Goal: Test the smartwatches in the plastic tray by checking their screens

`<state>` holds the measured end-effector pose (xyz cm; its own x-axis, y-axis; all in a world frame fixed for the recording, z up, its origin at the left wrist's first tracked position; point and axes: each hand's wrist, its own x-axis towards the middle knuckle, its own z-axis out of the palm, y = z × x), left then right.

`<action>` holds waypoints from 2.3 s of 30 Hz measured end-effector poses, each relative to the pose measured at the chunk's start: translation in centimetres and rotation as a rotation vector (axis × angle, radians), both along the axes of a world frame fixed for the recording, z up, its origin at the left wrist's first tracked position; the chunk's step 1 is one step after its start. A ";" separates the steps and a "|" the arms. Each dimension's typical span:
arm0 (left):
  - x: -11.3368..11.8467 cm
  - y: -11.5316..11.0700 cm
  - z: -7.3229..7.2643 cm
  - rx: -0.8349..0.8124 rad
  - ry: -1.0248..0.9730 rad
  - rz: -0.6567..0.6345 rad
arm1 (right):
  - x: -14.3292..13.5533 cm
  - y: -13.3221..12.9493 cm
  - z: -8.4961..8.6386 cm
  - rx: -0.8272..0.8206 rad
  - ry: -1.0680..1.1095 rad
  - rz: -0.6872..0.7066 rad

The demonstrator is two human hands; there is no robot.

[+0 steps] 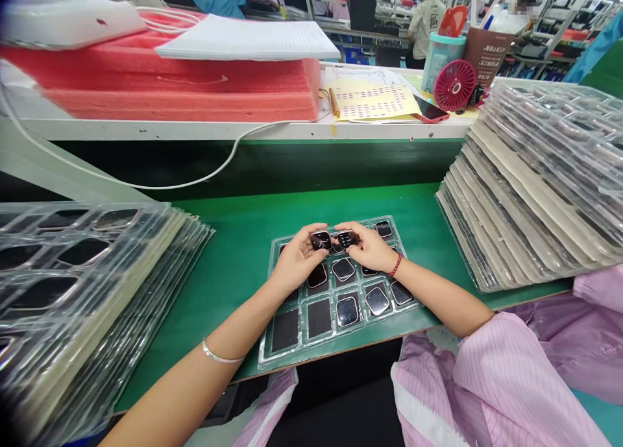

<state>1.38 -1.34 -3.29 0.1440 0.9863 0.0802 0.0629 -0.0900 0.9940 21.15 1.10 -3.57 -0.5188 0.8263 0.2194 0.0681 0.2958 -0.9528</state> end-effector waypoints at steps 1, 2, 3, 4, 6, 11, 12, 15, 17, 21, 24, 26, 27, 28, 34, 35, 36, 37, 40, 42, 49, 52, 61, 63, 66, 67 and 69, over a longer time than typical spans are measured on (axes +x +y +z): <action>-0.1 0.0 0.0 -0.002 -0.002 0.004 | 0.0 0.0 0.1 -0.016 -0.007 0.002; -0.1 0.0 0.0 -0.009 0.004 0.014 | 0.1 -0.1 0.2 -0.040 -0.017 0.003; -0.2 0.0 0.0 -0.018 0.017 0.028 | 0.1 -0.1 0.2 -0.071 -0.026 0.003; -0.3 0.0 0.0 -0.028 0.031 0.042 | 0.2 -0.1 0.3 -0.103 -0.033 0.002; -0.5 0.0 0.0 -0.037 0.046 0.063 | 0.3 -0.1 0.4 -0.147 -0.033 -0.011; -0.4 0.1 0.2 -0.056 0.014 0.054 | 0.3 0.0 0.5 -0.128 -0.017 -0.033; -0.3 0.2 0.3 -0.060 0.009 0.049 | 0.3 0.0 0.5 -0.122 -0.017 -0.029; -0.2 0.3 0.1 -0.046 -0.040 0.037 | 0.2 0.0 0.5 -0.103 -0.005 -0.026; -0.2 0.4 -0.1 -0.027 -0.076 0.029 | 0.2 0.0 0.5 -0.089 0.000 -0.037; -0.2 0.4 -0.3 -0.024 -0.082 0.016 | 0.2 0.0 0.3 -0.077 -0.003 -0.050; -0.2 0.3 0.0 -0.023 -0.064 0.022 | 0.2 0.0 0.3 -0.071 0.005 -0.044; -0.2 0.2 0.3 -0.017 -0.043 0.038 | 0.1 0.0 0.4 -0.065 0.016 -0.035; -0.1 0.2 0.3 -0.015 -0.031 0.044 | 0.1 0.0 0.4 -0.061 0.022 -0.030; -0.1 0.1 0.4 -0.018 -0.018 0.046 | 0.1 -0.1 0.4 -0.057 0.028 -0.029; -0.4 0.3 0.0 -0.061 0.023 0.091 | 0.1 0.0 0.2 -0.052 0.003 -0.044; -0.4 0.3 -0.1 -0.055 0.020 0.105 | 0.2 0.0 0.2 -0.057 -0.004 -0.046; -0.4 0.4 -0.1 -0.050 0.014 0.111 | 0.2 0.0 0.2 -0.061 -0.009 -0.048; -0.4 0.4 -0.1 -0.049 0.004 0.109 | 0.2 0.0 0.3 -0.065 -0.013 -0.046; -0.3 0.4 0.3 -0.062 -0.019 0.102 | 0.2 0.0 0.3 -0.065 -0.014 -0.037; -0.2 0.3 0.6 -0.064 -0.016 0.116 | 0.2 0.0 0.2 -0.060 -0.011 -0.038; -0.3 0.5 -0.1 -0.048 -0.057 0.096 | 0.1 0.0 0.1 -0.062 -0.006 -0.040; -0.2 0.5 -0.3 -0.026 -0.093 0.054 | 0.1 0.0 0.2 -0.064 0.007 -0.037; -0.5 0.5 -0.2 -0.011 0.039 0.135 | 0.1 -0.1 0.4 -0.067 -0.001 -0.033; -0.5 0.5 -0.3 0.013 0.061 0.149 | 0.1 -0.1 0.4 -0.066 0.009 -0.029; -0.4 0.4 0.0 -0.021 0.012 0.116 | 0.0 -0.1 0.4 -0.061 0.015 -0.036; -0.4 0.4 0.1 -0.043 -0.001 0.110 | 0.0 -0.1 0.5 -0.060 0.013 -0.038; -0.4 0.3 0.3 -0.078 -0.009 0.113 | 0.1 -0.1 0.5 -0.061 0.007 -0.034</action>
<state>1.02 -1.01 -3.04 0.0314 0.9995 0.0036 0.0595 -0.0055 0.9982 21.22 1.03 -3.03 -0.4886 0.8556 0.1711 0.0707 0.2342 -0.9696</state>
